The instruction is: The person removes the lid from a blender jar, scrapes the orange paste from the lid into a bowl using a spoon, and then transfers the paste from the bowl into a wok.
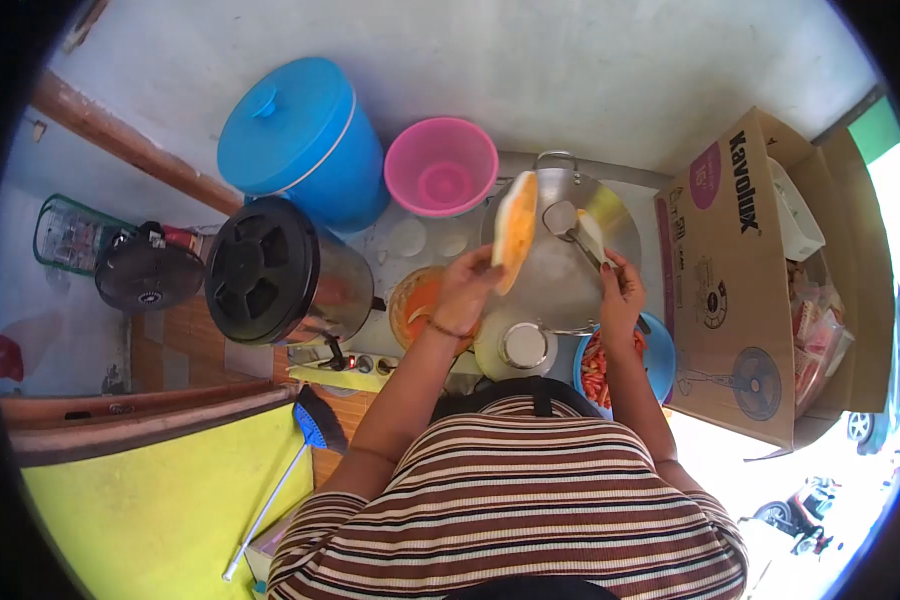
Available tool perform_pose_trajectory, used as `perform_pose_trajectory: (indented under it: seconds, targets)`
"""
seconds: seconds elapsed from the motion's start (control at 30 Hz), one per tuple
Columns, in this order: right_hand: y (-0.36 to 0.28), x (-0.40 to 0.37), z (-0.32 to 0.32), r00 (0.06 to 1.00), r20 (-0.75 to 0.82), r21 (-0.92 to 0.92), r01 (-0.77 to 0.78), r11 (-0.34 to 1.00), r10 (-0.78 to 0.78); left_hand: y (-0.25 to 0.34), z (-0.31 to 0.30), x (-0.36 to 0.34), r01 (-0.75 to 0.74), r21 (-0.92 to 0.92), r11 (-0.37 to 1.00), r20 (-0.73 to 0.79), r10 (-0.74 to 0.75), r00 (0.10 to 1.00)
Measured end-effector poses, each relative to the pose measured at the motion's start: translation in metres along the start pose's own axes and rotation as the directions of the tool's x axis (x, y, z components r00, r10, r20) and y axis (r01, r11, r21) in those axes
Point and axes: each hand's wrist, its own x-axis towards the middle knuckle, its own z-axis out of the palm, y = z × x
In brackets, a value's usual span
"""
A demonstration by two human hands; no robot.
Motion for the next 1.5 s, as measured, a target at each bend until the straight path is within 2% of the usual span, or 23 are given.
perform_pose_trajectory:
  seconds: [0.13, 0.23, 0.33, 0.43, 0.63, 0.73, 0.83, 0.93, 1.03, 1.13, 1.23, 1.43, 1.5]
  targets:
    - [0.022, 0.007, -0.029, 0.971, -0.117, 0.143, -0.193, 0.971, 0.211, -0.036, 0.026, 0.052, 0.080, 0.350, 0.933, 0.054, -0.106, 0.993]
    - [0.032, 0.003, -0.042, 0.947, -0.115, 0.205, -0.273, 0.940, 0.300, -0.081, 0.028, 0.080, -0.026, 0.546, 0.837, 0.080, -0.022, 0.997]
    - [0.047, 0.002, -0.047, 0.951, -0.137, 0.180, -0.252, 0.951, 0.278, -0.098, 0.033, 0.084, 0.020, 0.681, 0.732, 0.043, -0.068, 0.997]
    - [0.045, 0.000, -0.049, 0.940, -0.140, 0.151, -0.290, 0.945, 0.311, -0.126, 0.020, 0.089, 0.078, 0.657, 0.750, 0.013, -0.115, 0.993]
    - [0.045, 0.006, -0.044, 0.940, -0.131, 0.168, -0.291, 0.942, 0.314, -0.101, 0.028, 0.076, 0.268, 0.463, 0.845, -0.138, -0.230, 0.963]
    - [0.058, 0.009, -0.044, 0.927, -0.096, 0.039, -0.360, 0.932, 0.362, -0.116, 0.005, 0.080, 0.115, 0.441, 0.890, -0.104, -0.077, 0.992]
    - [0.083, 0.007, -0.041, 0.965, -0.094, -0.020, -0.247, 0.969, 0.244, -0.098, 0.009, 0.075, 0.198, 0.305, 0.932, -0.110, -0.172, 0.979]
    - [0.065, 0.004, -0.036, 0.988, 0.051, -0.406, -0.111, 0.907, 0.144, -0.102, 0.001, 0.072, 0.168, 0.363, 0.917, -0.110, -0.137, 0.984]
    - [0.068, 0.002, -0.030, 0.979, 0.195, -0.733, 0.189, 0.653, -0.064, -0.090, 0.010, 0.069, 0.249, 0.250, 0.936, -0.162, -0.213, 0.964]
    - [0.063, 0.007, -0.023, 0.892, 0.327, -0.923, 0.230, 0.309, 0.312, -0.093, 0.005, 0.068, 0.246, 0.337, 0.909, -0.166, -0.200, 0.966]
    - [0.063, 0.006, -0.020, 0.898, 0.338, -0.920, 0.252, 0.301, 0.281, -0.084, 0.009, 0.064, 0.256, 0.309, 0.916, -0.180, -0.208, 0.961]
    - [0.059, 0.011, -0.021, 0.846, 0.318, -0.939, 0.220, 0.264, 0.427, -0.086, 0.002, 0.059, 0.335, 0.085, 0.938, -0.218, -0.311, 0.925]
    - [0.047, 0.004, -0.021, 0.893, 0.309, -0.907, 0.173, 0.383, 0.328, -0.082, 0.001, 0.054, 0.313, -0.043, 0.949, -0.195, -0.315, 0.929]
